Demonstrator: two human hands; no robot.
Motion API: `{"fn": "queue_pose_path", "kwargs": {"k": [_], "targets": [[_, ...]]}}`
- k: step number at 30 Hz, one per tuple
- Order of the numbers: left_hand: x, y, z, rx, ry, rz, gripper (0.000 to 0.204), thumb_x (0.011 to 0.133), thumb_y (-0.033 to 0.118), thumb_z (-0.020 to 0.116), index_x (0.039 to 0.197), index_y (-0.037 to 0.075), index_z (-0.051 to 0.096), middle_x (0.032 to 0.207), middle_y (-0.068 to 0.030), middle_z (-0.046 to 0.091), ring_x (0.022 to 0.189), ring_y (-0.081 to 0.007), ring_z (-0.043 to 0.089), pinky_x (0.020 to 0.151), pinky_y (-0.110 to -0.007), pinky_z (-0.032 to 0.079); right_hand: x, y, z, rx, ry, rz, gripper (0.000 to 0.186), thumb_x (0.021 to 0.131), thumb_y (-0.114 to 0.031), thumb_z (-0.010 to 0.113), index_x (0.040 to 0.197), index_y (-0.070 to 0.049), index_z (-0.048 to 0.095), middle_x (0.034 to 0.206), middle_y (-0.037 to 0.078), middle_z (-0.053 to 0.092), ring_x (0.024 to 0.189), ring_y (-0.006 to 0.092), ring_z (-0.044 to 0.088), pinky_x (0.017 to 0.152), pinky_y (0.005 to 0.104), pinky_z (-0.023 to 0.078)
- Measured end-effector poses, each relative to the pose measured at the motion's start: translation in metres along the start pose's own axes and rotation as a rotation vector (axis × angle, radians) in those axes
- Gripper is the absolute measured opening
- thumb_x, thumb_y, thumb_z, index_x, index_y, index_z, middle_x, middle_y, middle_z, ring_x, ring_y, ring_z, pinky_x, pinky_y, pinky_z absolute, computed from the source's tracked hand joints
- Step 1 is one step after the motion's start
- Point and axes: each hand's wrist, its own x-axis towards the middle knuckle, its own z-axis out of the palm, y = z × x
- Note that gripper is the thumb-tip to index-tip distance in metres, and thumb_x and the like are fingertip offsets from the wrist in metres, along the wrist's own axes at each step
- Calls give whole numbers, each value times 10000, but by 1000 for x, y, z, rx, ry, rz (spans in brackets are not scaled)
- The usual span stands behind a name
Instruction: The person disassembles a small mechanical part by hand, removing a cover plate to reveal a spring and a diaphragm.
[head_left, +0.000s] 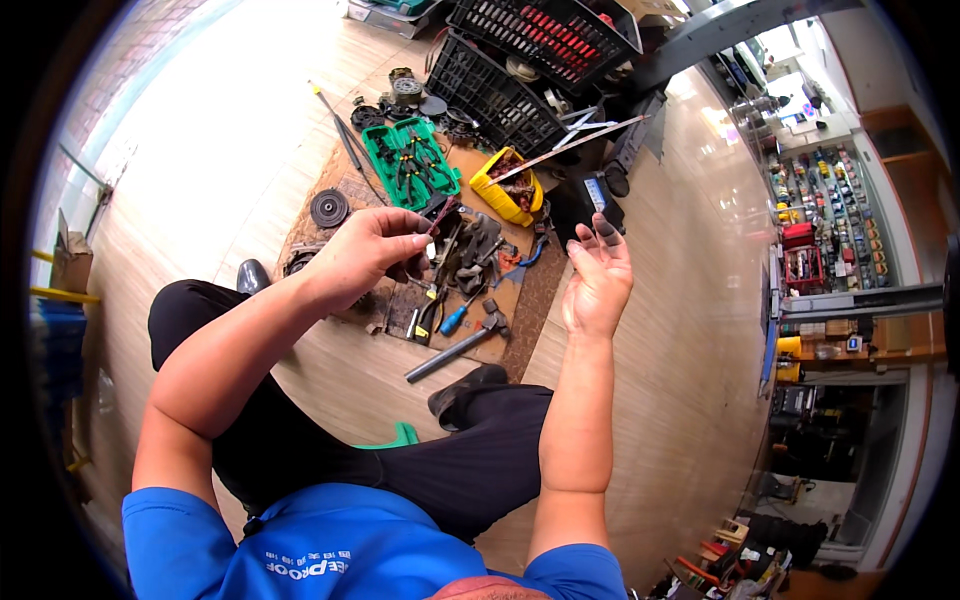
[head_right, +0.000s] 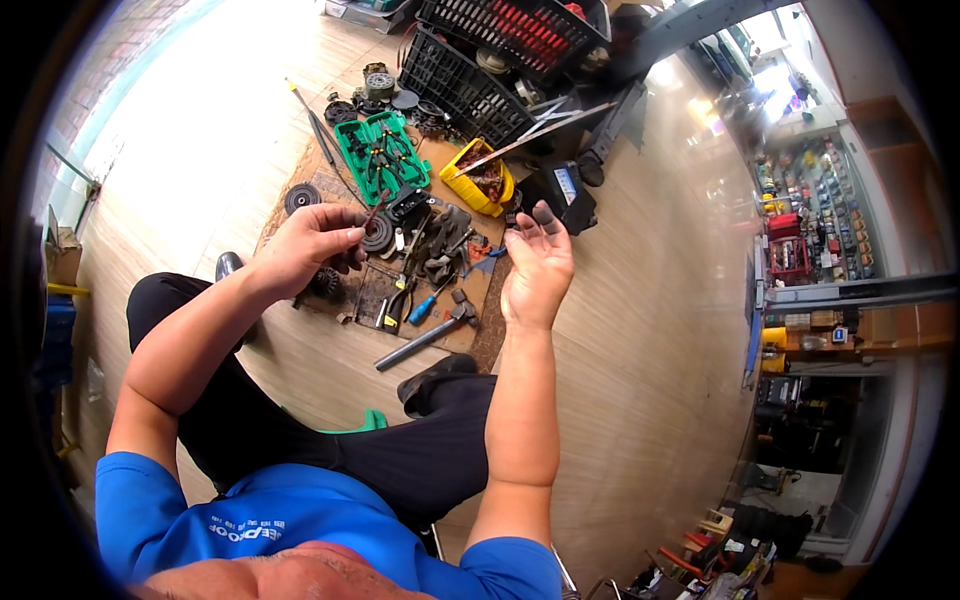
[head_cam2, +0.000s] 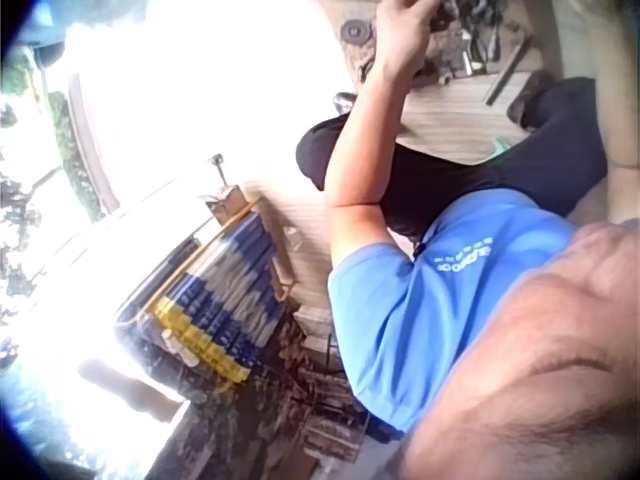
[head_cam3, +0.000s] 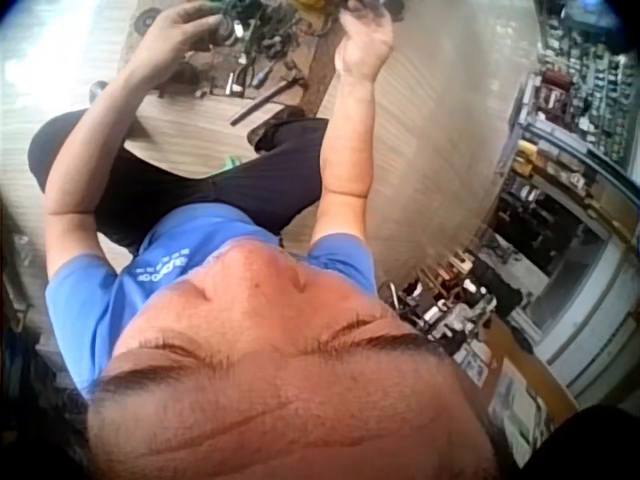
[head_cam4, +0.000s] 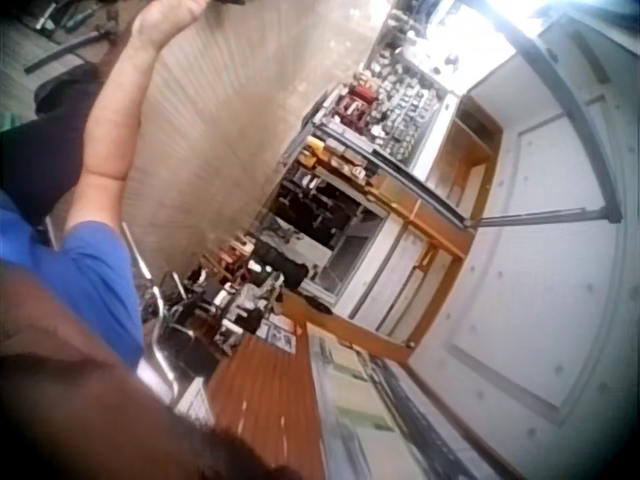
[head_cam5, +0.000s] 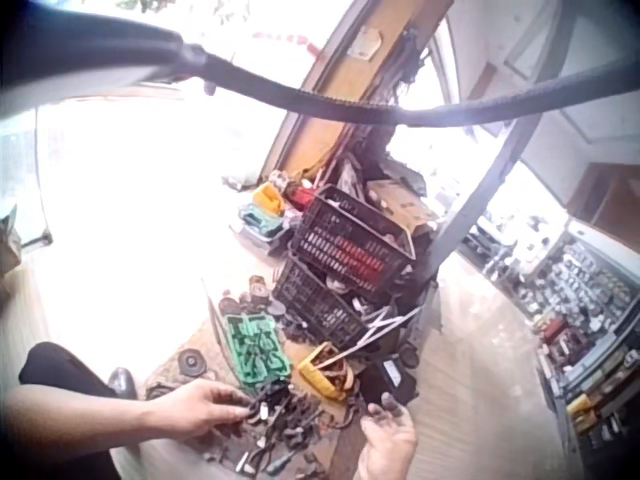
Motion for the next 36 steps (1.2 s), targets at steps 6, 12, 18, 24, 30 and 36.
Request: {"fn": "queue_pose_path", "kwargs": {"k": [6, 12, 18, 24, 30, 36], "targets": [[-1, 1, -1, 37, -7, 15, 166, 973, 124, 573, 1058, -8, 629, 842, -32, 655, 750, -92, 619, 710, -257, 512, -1, 8, 7, -90, -55, 5, 435, 816, 161, 589, 1224, 17, 547, 1151, 71, 608, 972, 144, 591, 844, 260, 505], [-5, 5, -2, 124, -5, -17, 180, 967, 138, 587, 1085, 9, 625, 826, -18, 655, 745, -87, 624, 683, -236, 495, -18, 23, 31, -411, -200, 188, 250, 910, -16, 639, 1155, 20, 601, 1011, 57, 649, 776, 94, 617, 619, 233, 523], [-4, -10, -7, 263, -14, 33, 187, 948, 124, 608, 1064, -18, 644, 832, -30, 668, 740, -101, 636, 673, -253, 503, -37, 17, 54, -786, -453, -44, 434, 895, -258, 698, 1211, 16, 583, 1104, 156, 643, 990, 227, 616, 798, 335, 513], [-4, -11, 5, 867, -80, 268, 190, 850, 108, 675, 1000, -7, 688, 822, -184, 678, 752, -274, 670, 714, -381, 515, -32, 15, 53, -902, -795, -288, 354, 748, -178, 769, 1040, -5, 667, 1037, 190, 649, 966, 348, 625, 815, 401, 514], [-7, 8, 15, 714, -123, 69, 158, 925, 123, 623, 951, -22, 679, 763, -16, 653, 698, -68, 544, 651, -275, 476, -29, 1, 56, -882, -891, -282, 126, 814, -118, 712, 885, -20, 678, 824, 115, 641, 785, 284, 630, 695, 351, 498], [0, -7, 0, 178, -207, -260, 265, 981, 218, 583, 938, -28, 670, 800, -68, 695, 680, -121, 635, 665, -267, 517, -36, 0, 55, -832, -826, -360, 133, 822, -111, 704, 910, -19, 668, 830, 122, 622, 778, 299, 623, 681, 358, 494]]}}
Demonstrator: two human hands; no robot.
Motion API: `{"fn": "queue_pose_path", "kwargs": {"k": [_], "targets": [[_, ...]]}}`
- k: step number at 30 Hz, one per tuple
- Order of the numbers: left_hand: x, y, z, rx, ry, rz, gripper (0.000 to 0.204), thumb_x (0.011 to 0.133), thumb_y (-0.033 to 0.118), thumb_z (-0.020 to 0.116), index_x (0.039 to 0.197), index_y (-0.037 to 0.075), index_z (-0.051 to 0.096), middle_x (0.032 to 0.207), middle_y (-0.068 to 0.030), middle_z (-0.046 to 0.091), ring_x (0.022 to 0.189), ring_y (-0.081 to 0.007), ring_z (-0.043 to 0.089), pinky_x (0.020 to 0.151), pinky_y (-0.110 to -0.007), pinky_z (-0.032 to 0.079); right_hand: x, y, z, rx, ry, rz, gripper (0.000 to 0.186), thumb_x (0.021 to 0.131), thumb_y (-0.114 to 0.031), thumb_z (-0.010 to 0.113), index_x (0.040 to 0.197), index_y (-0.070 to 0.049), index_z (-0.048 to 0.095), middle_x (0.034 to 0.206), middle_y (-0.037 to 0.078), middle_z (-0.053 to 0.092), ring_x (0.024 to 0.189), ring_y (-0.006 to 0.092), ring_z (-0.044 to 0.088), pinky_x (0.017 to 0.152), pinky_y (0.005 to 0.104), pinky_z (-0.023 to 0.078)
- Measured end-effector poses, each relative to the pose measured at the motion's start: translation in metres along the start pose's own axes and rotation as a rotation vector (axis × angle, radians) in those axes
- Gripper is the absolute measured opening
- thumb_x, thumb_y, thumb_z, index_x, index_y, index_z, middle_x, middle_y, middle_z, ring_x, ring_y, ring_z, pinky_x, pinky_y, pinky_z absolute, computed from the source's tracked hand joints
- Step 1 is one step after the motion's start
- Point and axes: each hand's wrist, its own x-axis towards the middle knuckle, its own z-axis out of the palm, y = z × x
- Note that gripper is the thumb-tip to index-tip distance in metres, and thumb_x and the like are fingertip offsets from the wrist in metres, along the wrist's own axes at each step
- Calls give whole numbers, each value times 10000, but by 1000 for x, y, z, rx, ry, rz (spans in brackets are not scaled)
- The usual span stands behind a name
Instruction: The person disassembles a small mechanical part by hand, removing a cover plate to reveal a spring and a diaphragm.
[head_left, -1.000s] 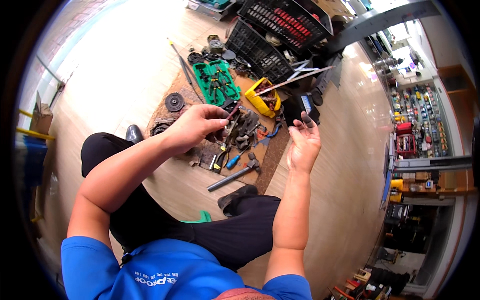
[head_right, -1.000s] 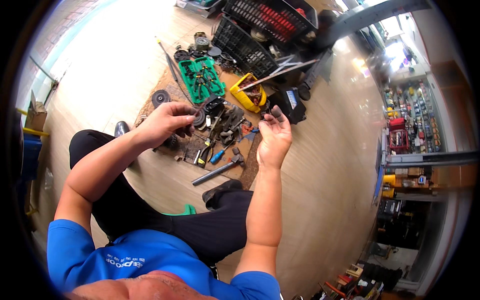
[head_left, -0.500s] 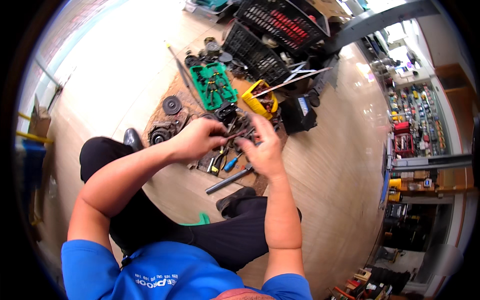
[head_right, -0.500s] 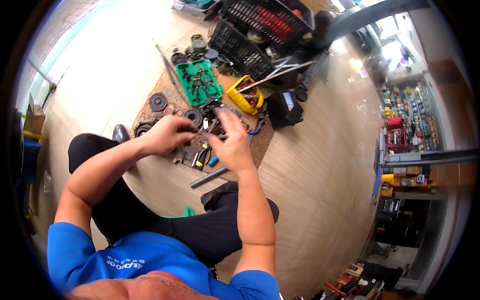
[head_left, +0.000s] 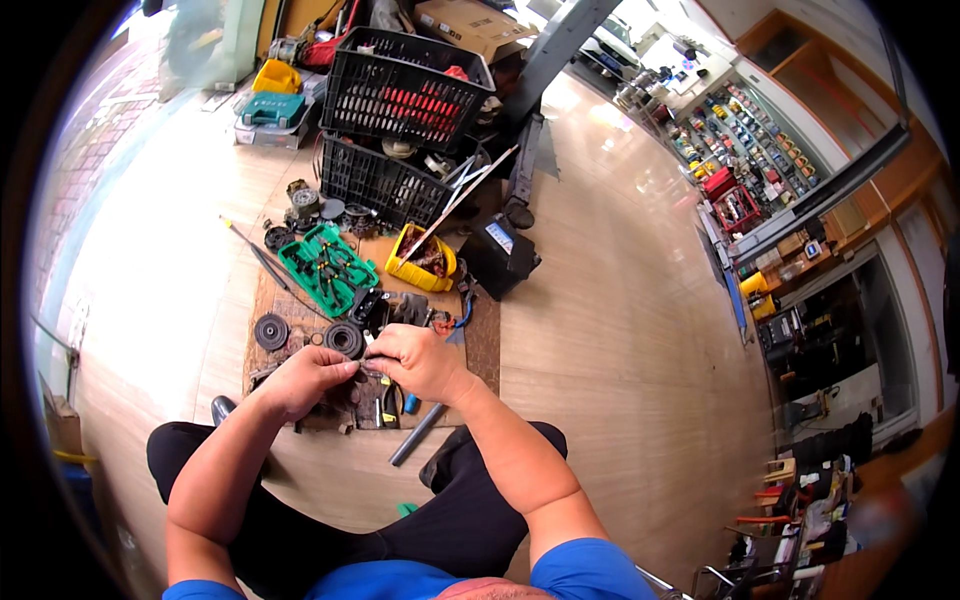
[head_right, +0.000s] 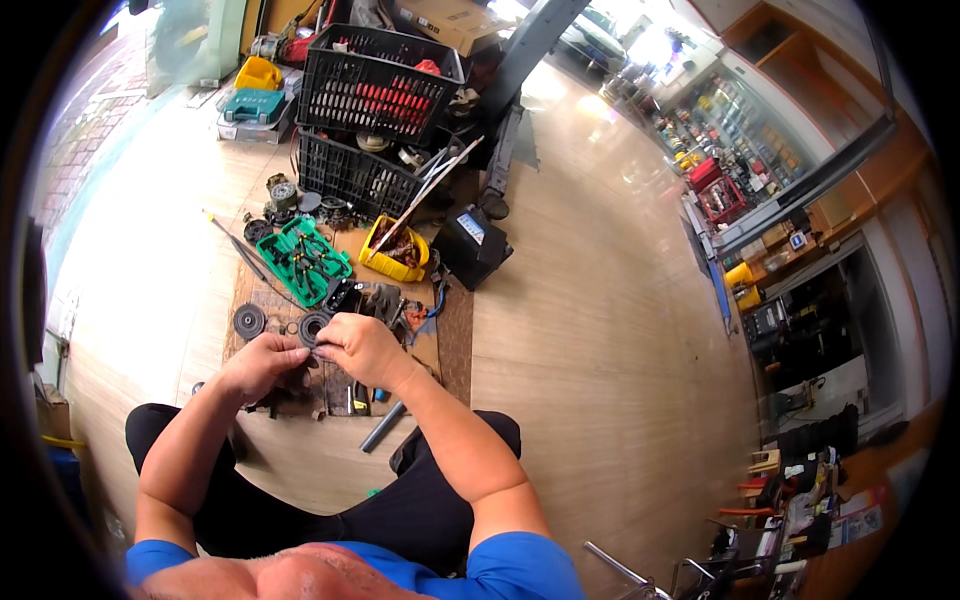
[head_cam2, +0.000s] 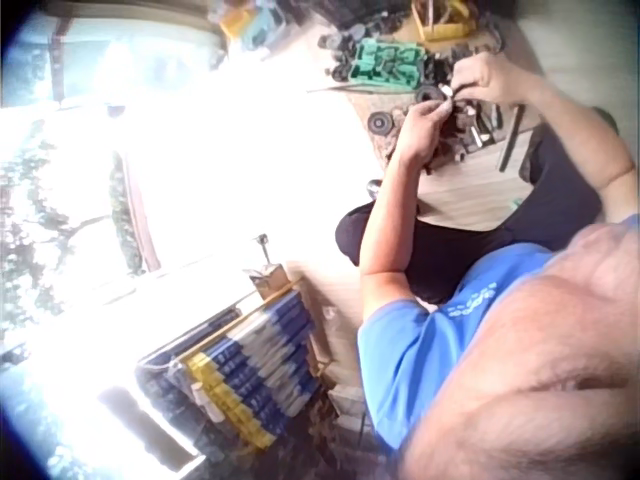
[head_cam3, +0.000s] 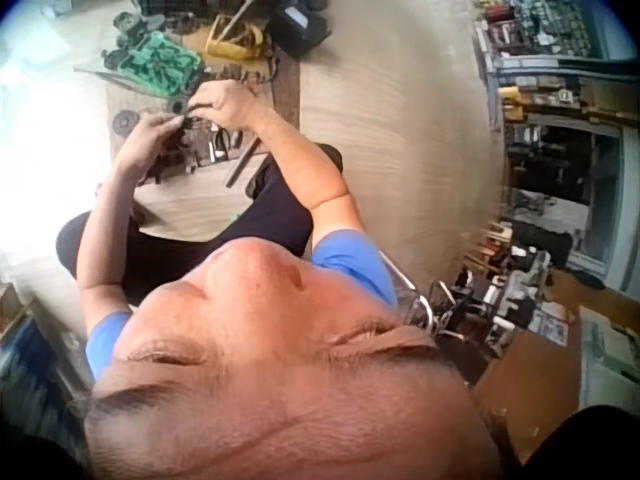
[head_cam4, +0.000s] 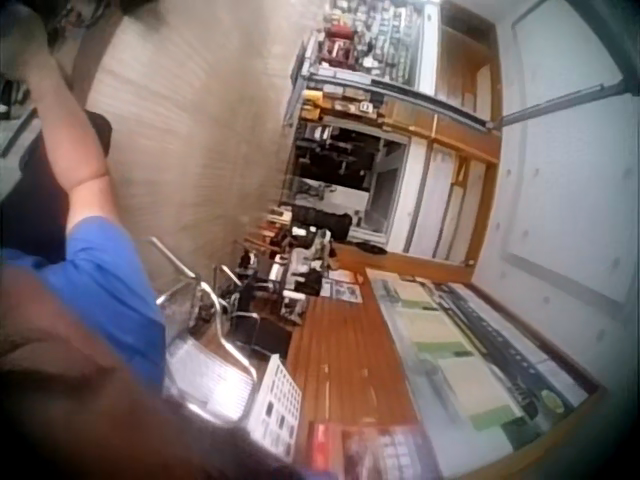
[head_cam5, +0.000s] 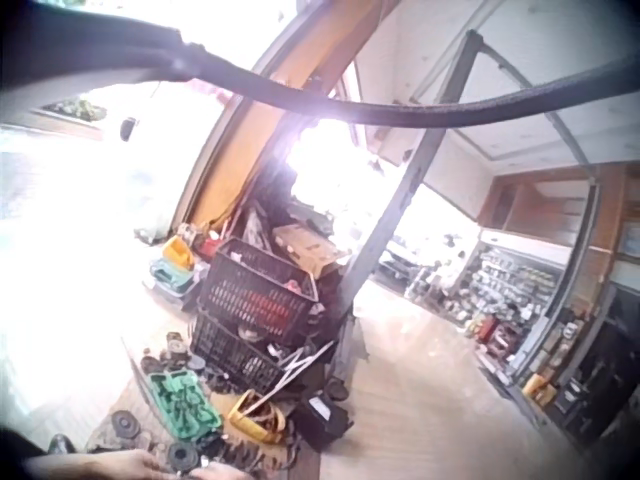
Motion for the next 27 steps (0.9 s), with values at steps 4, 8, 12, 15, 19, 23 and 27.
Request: {"fn": "queue_pose_path", "kwargs": {"k": [4, 8, 12, 15, 19, 23, 27], "targets": [[-1, -3, -3, -55, 27, -16, 184, 962, 177, 610, 917, 5, 661, 774, -65, 677, 672, -145, 646, 638, -289, 544, -1, -4, 4, 15, -7, 5, 134, 822, -103, 693, 914, -9, 662, 822, 130, 610, 769, 313, 616, 680, 370, 493], [1, -5, -4, 11, 67, -6, 181, 954, 169, 622, 903, 2, 667, 773, -63, 680, 672, -133, 639, 643, -283, 532, -2, -3, 5, -41, -36, 19, 168, 825, -168, 683, 909, -23, 674, 824, 134, 621, 782, 338, 619, 697, 408, 504], [4, -6, -1, 243, 142, 108, 152, 931, 114, 631, 879, -20, 681, 758, -61, 676, 672, -146, 641, 651, -285, 530, -2, -2, 7, -38, -2, 45, 158, 813, -159, 690, 887, -20, 683, 805, 134, 635, 772, 341, 623, 689, 410, 503], [3, -7, 8, 551, 288, 306, 123, 885, 98, 663, 887, -20, 698, 745, -110, 687, 665, -190, 651, 642, -314, 517, 0, -2, 11, 30, 5, 166, 156, 803, -147, 697, 870, -6, 683, 791, 146, 646, 757, 349, 627, 674, 402, 502], [-1, -10, 13, 881, 446, 587, 153, 821, 105, 702, 933, -1, 701, 802, -214, 672, 712, -342, 672, 649, -374, 517, 5, -10, 13, 204, -14, 422, 157, 799, -136, 704, 865, 4, 676, 787, 161, 648, 745, 353, 630, 660, 390, 499], [-7, -1, 16, 837, 405, 515, 156, 857, 112, 687, 949, -13, 699, 819, -202, 687, 715, -292, 682, 648, -352, 516, 4, -6, 13, 40, 81, 173, 149, 806, -131, 700, 856, 6, 670, 788, 160, 647, 744, 349, 632, 662, 388, 501], [-2, -7, -3, 390, 173, 273, 121, 878, 100, 661, 916, -11, 690, 776, -138, 685, 686, -159, 655, 648, -323, 507, 6, -9, 13, -11, 91, 42, 133, 812, -108, 698, 860, 11, 667, 802, 154, 653, 740, 335, 637, 662, 376, 504]]}}
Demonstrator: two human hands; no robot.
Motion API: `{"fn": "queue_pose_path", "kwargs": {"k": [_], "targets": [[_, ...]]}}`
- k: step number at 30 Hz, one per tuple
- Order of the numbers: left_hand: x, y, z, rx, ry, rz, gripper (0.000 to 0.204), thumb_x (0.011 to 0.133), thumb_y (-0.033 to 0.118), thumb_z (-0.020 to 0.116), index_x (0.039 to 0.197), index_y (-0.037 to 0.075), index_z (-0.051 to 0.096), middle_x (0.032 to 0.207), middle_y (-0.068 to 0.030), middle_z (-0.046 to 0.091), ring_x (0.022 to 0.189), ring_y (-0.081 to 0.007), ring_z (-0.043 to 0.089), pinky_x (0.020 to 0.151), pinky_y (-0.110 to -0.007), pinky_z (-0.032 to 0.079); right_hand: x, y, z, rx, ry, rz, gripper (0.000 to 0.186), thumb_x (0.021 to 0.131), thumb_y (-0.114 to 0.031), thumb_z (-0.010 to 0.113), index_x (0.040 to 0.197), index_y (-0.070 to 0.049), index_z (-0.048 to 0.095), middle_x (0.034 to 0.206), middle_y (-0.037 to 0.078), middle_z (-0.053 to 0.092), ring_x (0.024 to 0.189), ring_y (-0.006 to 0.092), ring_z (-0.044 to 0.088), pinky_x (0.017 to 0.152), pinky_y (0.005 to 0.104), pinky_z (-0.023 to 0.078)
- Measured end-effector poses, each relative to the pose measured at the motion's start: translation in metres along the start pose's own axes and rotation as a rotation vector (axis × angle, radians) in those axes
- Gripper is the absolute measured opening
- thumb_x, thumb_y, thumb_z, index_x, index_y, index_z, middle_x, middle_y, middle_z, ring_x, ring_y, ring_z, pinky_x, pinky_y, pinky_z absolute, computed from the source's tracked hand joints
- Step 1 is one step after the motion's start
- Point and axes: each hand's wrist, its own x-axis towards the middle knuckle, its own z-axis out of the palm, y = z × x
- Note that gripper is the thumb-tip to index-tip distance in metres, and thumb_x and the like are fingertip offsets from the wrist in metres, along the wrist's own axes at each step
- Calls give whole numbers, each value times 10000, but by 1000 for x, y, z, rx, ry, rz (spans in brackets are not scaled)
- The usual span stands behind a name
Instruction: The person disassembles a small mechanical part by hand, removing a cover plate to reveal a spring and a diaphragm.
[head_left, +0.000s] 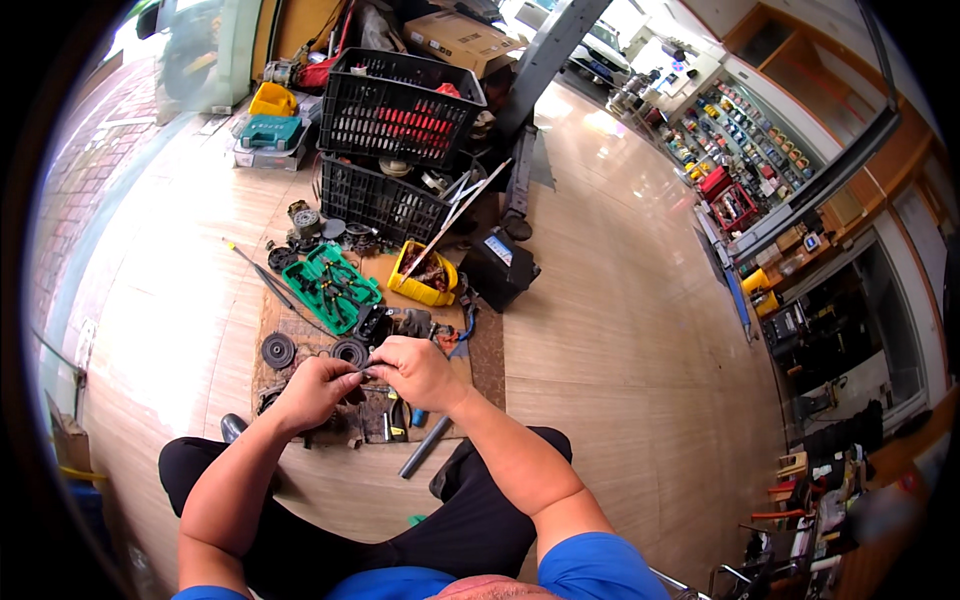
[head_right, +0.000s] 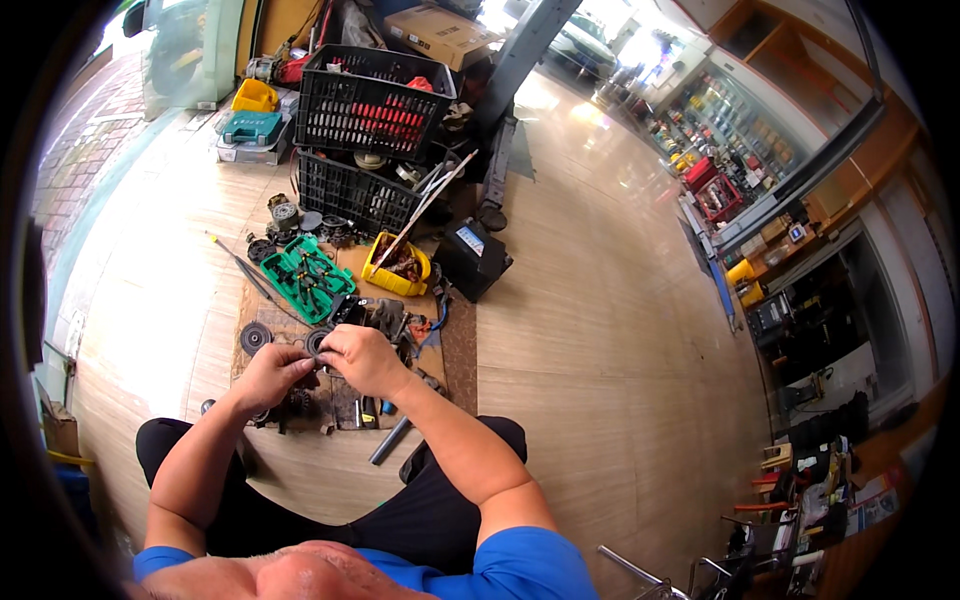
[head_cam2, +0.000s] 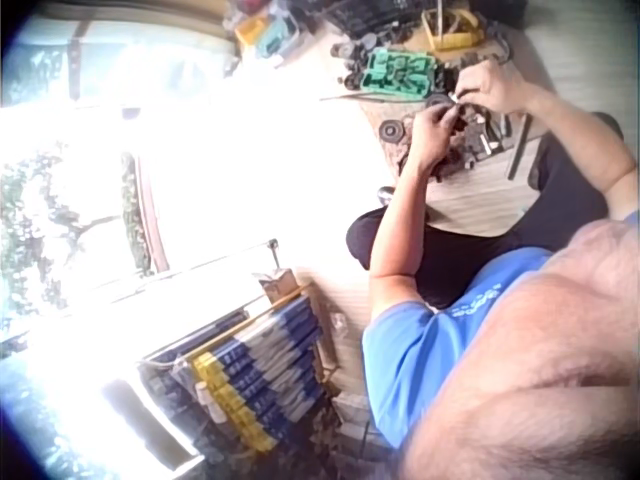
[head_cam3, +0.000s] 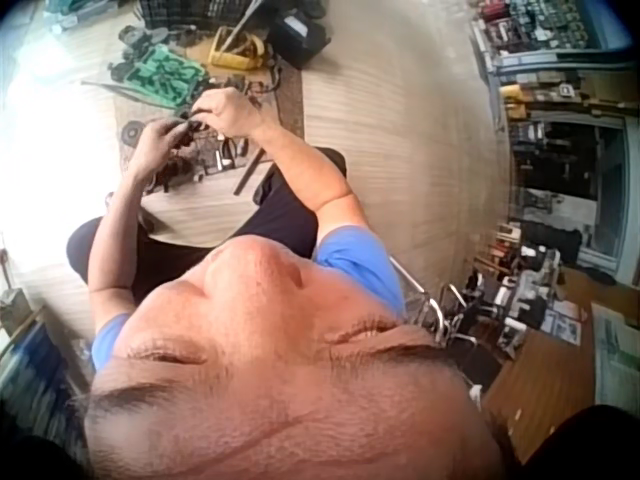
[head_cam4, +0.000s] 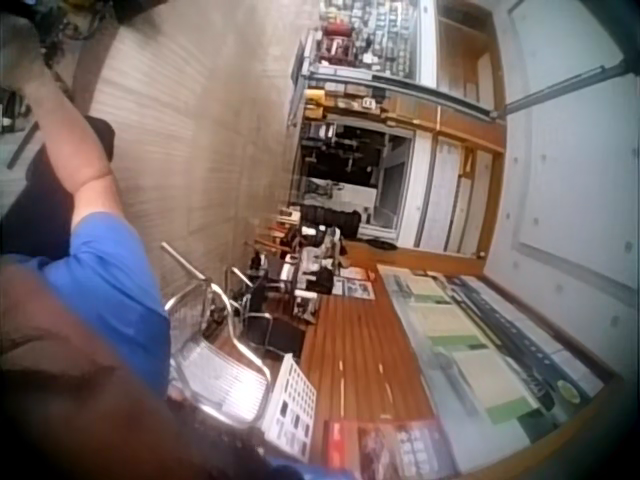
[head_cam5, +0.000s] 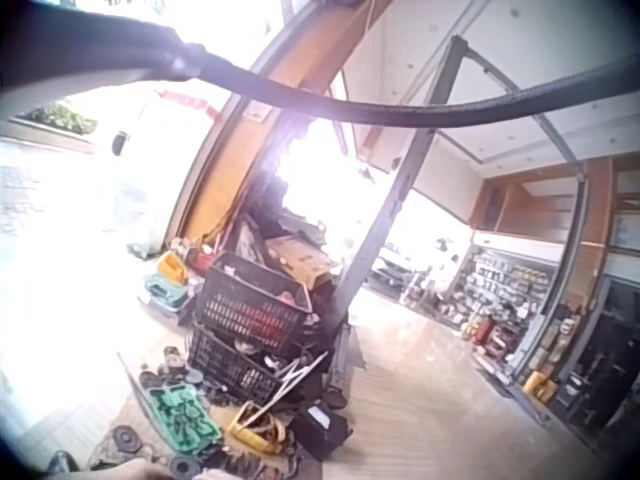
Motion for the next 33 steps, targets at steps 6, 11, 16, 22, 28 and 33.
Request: {"fn": "queue_pose_path", "kwargs": {"k": [6, 11, 16, 22, 28, 33], "targets": [[-3, 14, 9, 411, 164, 179, 132, 859, 100, 675, 952, 12, 706, 811, -152, 696, 691, -236, 660, 647, -318, 511, -1, -1, -5, 87, -12, 105, 114, 831, -87, 692, 894, 7, 677, 824, 152, 662, 740, 299, 653, 657, 349, 506], [-2, 5, 12, 648, 283, 463, 160, 862, 138, 670, 936, -2, 694, 817, -178, 689, 713, -349, 653, 645, -373, 509, 1, -9, -2, 73, -9, 199, 105, 842, -86, 674, 897, 4, 674, 823, 159, 653, 746, 308, 651, 661, 358, 508], [-2, 16, 4, 441, -6, 80, 160, 912, 128, 633, 988, 8, 707, 864, -149, 711, 749, -176, 676, 709, -328, 526, -6, -2, 0, -72, 18, -51, 101, 813, -83, 678, 886, -16, 662, 820, 145, 625, 784, 342, 621, 695, 398, 507], [-5, 10, 1, 409, 39, 160, 176, 886, 121, 657, 1015, 14, 709, 799, -139, 708, 718, -208, 680, 699, -318, 529, -7, -6, 3, -33, -6, -61, 128, 826, -113, 681, 907, -13, 674, 818, 150, 628, 766, 343, 623, 678, 395, 507], [1, 2, 9, 780, 260, 491, 87, 812, 128, 676, 853, 59, 707, 741, -174, 649, 690, -347, 646, 636, -408, 512, -6, -2, 1, 159, -43, 237, 138, 840, -123, 681, 916, -8, 692, 847, 169, 657, 775, 354, 644, 682, 389, 517], [1, 7, 12, 800, 295, 546, 98, 821, 141, 661, 818, 48, 689, 736, -171, 649, 704, -363, 639, 644, -439, 505, -2, -6, 0, 56, 13, 200, 134, 824, -113, 683, 913, -14, 692, 860, 166, 661, 800, 357, 645, 697, 386, 516]]}}
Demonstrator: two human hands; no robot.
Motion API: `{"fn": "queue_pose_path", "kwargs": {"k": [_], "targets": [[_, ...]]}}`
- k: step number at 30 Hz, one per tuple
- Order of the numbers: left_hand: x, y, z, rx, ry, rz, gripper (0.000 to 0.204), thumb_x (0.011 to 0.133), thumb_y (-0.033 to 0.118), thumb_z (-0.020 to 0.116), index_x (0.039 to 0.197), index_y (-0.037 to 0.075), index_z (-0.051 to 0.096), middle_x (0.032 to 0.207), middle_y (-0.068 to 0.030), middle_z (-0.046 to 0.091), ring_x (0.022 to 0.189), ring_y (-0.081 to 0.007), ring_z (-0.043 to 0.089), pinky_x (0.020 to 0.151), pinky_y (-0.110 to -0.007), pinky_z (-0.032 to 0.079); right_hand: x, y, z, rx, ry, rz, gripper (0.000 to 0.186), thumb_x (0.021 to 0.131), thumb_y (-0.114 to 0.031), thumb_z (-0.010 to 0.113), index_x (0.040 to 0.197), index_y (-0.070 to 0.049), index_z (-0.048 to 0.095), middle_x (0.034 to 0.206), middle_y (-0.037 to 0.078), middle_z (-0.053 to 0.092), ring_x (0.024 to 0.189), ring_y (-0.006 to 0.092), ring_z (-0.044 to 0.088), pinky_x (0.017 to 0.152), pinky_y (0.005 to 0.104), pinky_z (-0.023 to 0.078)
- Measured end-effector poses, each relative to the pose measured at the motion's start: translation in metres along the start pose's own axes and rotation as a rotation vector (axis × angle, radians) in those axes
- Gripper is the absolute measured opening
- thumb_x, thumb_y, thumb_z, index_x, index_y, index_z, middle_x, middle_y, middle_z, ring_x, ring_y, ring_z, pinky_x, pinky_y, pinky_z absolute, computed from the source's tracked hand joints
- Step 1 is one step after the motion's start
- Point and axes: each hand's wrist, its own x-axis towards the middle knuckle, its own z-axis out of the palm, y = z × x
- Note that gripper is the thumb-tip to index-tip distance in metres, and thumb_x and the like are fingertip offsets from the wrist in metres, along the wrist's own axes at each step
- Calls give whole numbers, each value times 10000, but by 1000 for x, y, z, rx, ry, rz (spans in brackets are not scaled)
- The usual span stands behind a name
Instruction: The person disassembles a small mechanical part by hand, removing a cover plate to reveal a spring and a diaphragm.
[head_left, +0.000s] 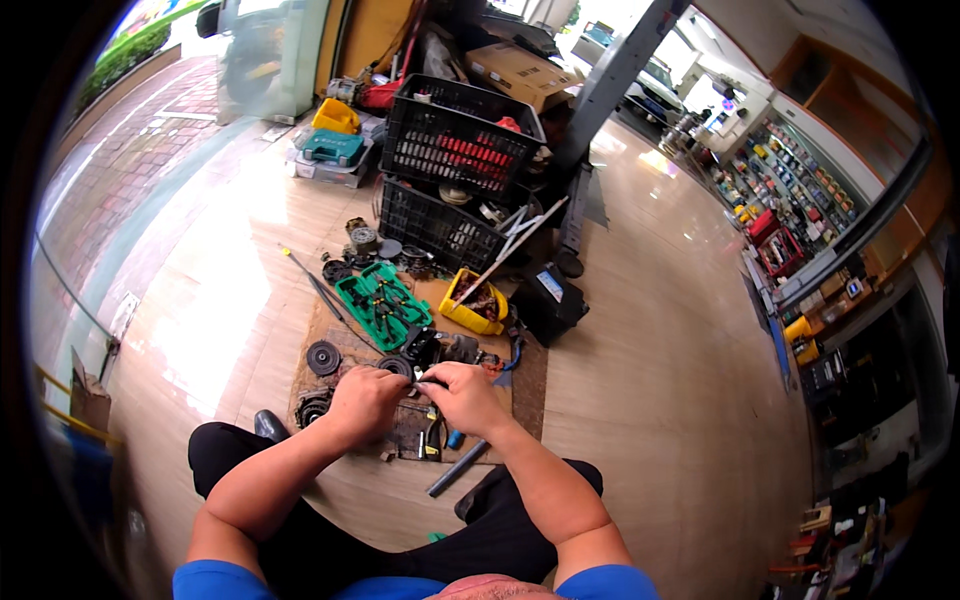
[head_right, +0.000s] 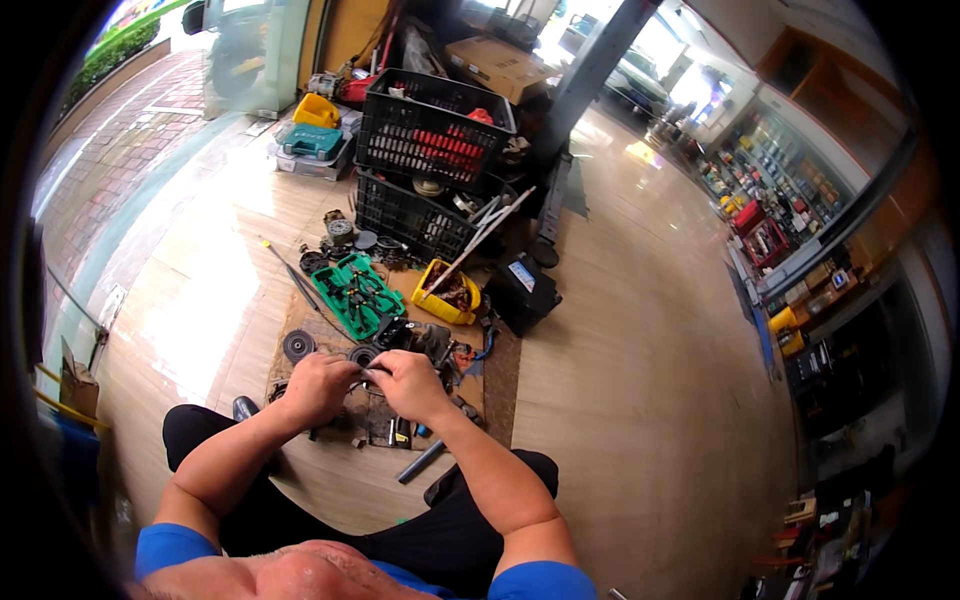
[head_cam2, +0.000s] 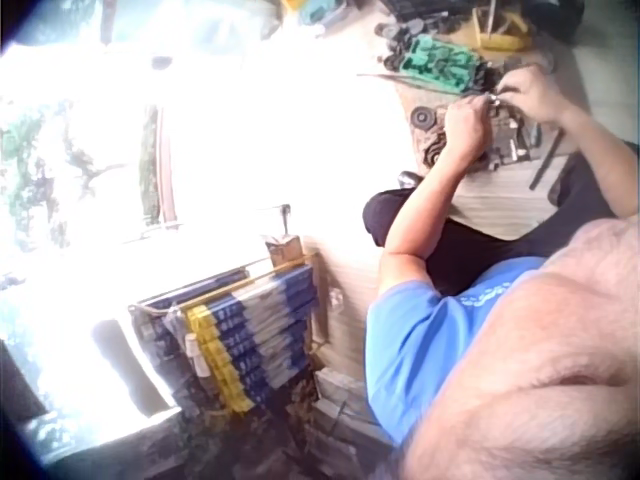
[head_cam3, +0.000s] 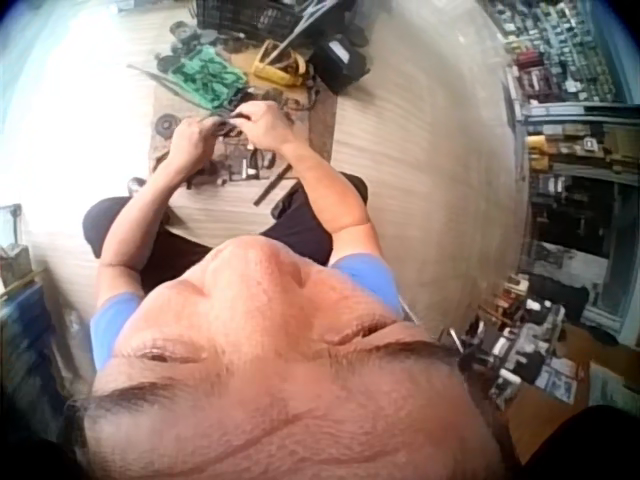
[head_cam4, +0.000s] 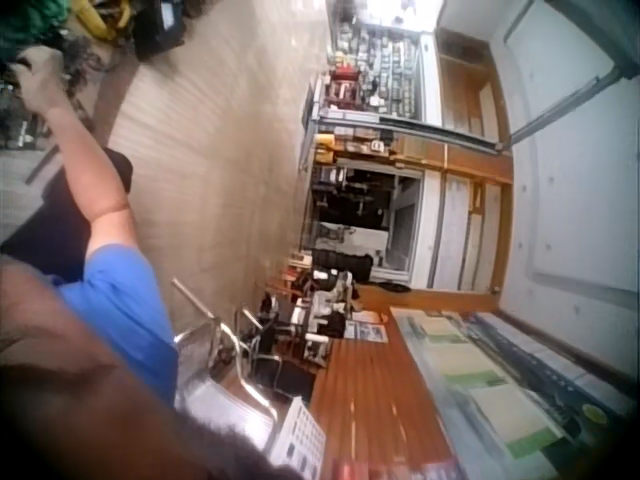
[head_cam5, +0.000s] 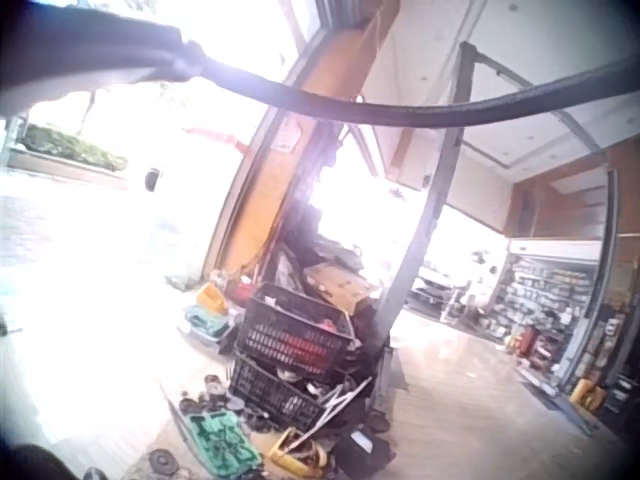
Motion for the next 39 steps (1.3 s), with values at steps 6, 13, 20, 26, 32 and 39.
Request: {"fn": "queue_pose_path", "kwargs": {"k": [6, 13, 20, 26, 32, 39], "targets": [[4, -6, -24, -665, -394, -454, 260, 949, 195, 594, 975, -48, 683, 826, -153, 715, 759, -181, 680, 713, -328, 525, -6, -2, 4, -163, 27, -225, 85, 807, -56, 687, 883, -21, 695, 819, 134, 665, 748, 307, 661, 659, 358, 520], [-5, -9, -12, -439, -221, -332, 226, 875, 215, 696, 998, 26, 710, 815, -165, 695, 740, -269, 682, 693, -364, 523, -5, -15, 4, -69, -28, -132, 109, 832, -72, 682, 932, -54, 721, 777, 138, 655, 706, 306, 651, 618, 355, 500], [-7, -10, -6, -336, -86, -251, 175, 848, 188, 693, 969, 66, 721, 827, -181, 679, 767, -346, 663, 690, -401, 523, -4, -11, 6, -55, -3, -99, 119, 814, 5, 674, 926, 32, 702, 789, 131, 691, 694, 192, 672, 633, 281, 505], [-9, -7, -5, -213, -34, -157, 138, 823, 178, 673, 893, 65, 706, 780, -180, 653, 756, -380, 637, 671, -457, 506, -3, -14, 8, 33, 7, 26, 102, 844, -7, 668, 923, 51, 696, 723, 94, 676, 652, 107, 625, 620, 261, 497], [-8, -10, -4, -59, -50, -40, 174, 853, 185, 648, 926, 34, 693, 830, -166, 677, 794, -360, 653, 690, -440, 510, -4, -5, 12, 65, 43, 153, 87, 850, -20, 669, 909, 41, 688, 714, 97, 664, 629, 119, 615, 603, 276, 491], [-3, -18, -13, -573, -299, -371, 244, 931, 222, 623, 1049, 19, 687, 876, -196, 683, 811, -352, 655, 743, -394, 513, -4, -5, 8, -217, 36, -244, 97, 818, -47, 683, 913, -24, 684, 814, 157, 649, 741, 357, 634, 656, 377, 514]]}}
